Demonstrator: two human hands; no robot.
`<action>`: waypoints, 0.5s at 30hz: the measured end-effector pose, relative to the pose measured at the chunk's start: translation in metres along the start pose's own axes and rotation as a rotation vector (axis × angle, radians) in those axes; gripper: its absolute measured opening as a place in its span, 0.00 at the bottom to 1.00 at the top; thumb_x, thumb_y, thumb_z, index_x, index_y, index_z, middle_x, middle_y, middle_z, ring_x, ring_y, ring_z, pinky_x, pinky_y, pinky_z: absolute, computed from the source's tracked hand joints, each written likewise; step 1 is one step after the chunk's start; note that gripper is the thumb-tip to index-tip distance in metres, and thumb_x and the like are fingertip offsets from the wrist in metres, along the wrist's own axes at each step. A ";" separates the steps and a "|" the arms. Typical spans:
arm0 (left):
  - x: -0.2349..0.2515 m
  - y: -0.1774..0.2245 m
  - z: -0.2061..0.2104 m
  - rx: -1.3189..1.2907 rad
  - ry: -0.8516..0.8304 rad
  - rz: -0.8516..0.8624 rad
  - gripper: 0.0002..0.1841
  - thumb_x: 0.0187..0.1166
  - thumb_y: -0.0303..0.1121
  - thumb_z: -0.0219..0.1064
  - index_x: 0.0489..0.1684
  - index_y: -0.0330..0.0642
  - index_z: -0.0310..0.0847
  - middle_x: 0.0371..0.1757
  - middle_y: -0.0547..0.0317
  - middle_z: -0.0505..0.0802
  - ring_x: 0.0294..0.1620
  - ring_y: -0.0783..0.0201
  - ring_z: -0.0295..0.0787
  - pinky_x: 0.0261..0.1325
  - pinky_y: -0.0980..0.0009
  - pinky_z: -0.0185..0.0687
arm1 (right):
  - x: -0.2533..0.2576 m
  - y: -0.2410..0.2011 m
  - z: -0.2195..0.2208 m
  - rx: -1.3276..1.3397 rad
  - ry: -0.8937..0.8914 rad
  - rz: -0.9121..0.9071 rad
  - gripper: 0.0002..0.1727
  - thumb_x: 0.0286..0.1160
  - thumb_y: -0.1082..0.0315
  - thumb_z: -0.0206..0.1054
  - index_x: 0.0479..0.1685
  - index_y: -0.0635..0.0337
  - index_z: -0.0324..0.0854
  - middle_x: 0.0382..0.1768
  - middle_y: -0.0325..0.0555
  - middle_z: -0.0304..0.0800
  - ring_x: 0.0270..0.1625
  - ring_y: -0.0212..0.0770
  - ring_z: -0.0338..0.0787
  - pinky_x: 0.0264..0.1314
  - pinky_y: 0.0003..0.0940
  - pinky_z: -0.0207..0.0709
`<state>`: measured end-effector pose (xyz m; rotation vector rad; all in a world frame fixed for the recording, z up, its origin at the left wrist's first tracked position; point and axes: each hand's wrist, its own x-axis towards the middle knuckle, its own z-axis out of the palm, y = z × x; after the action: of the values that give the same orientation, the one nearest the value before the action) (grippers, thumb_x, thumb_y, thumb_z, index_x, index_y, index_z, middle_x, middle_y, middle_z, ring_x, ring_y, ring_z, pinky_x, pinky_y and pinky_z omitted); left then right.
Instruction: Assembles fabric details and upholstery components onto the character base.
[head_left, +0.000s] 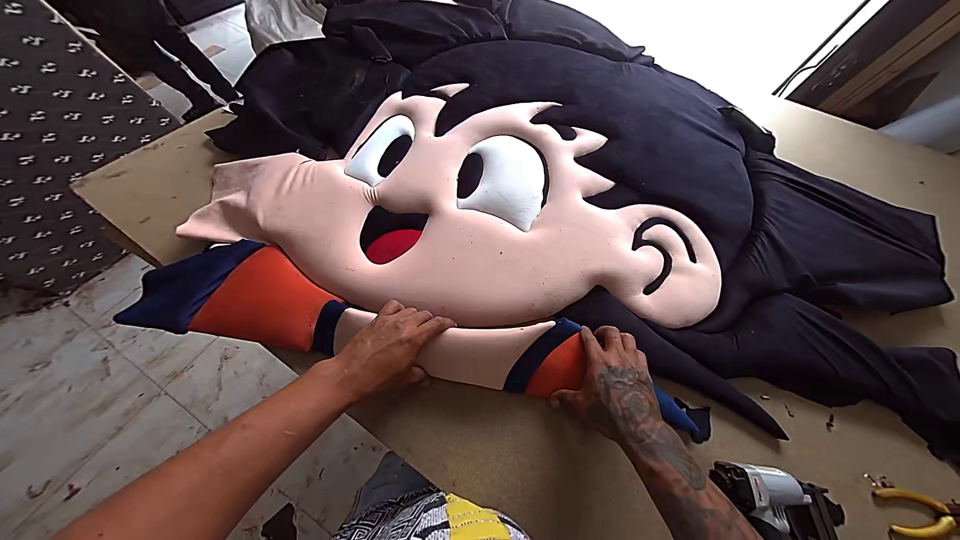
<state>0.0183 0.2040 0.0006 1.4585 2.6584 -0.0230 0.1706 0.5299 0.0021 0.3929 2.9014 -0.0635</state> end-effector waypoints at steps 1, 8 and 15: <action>0.001 -0.002 0.000 -0.022 -0.012 0.010 0.44 0.49 0.66 0.83 0.72 0.63 0.81 0.52 0.72 0.94 0.53 0.68 0.89 0.63 0.60 0.78 | 0.002 0.000 -0.002 -0.008 -0.026 -0.008 0.68 0.25 0.20 0.79 0.81 0.51 0.76 0.71 0.54 0.80 0.72 0.57 0.78 0.66 0.54 0.75; -0.006 -0.007 -0.018 -0.095 -0.007 -0.004 0.42 0.55 0.67 0.81 0.75 0.63 0.80 0.53 0.72 0.92 0.55 0.69 0.88 0.62 0.63 0.80 | 0.007 0.002 -0.003 0.002 -0.064 -0.048 0.66 0.27 0.20 0.79 0.80 0.49 0.77 0.72 0.50 0.79 0.75 0.54 0.76 0.69 0.52 0.74; -0.047 -0.011 -0.050 -0.110 0.098 -0.097 0.37 0.60 0.65 0.78 0.71 0.62 0.83 0.49 0.71 0.92 0.53 0.67 0.89 0.57 0.63 0.86 | -0.001 -0.004 -0.007 0.033 -0.160 -0.180 0.64 0.35 0.25 0.80 0.81 0.57 0.73 0.79 0.47 0.78 0.82 0.48 0.75 0.85 0.50 0.65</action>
<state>0.0297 0.1624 0.0550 1.3304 2.7566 0.1878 0.1686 0.5263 0.0095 0.1249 2.7723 -0.1637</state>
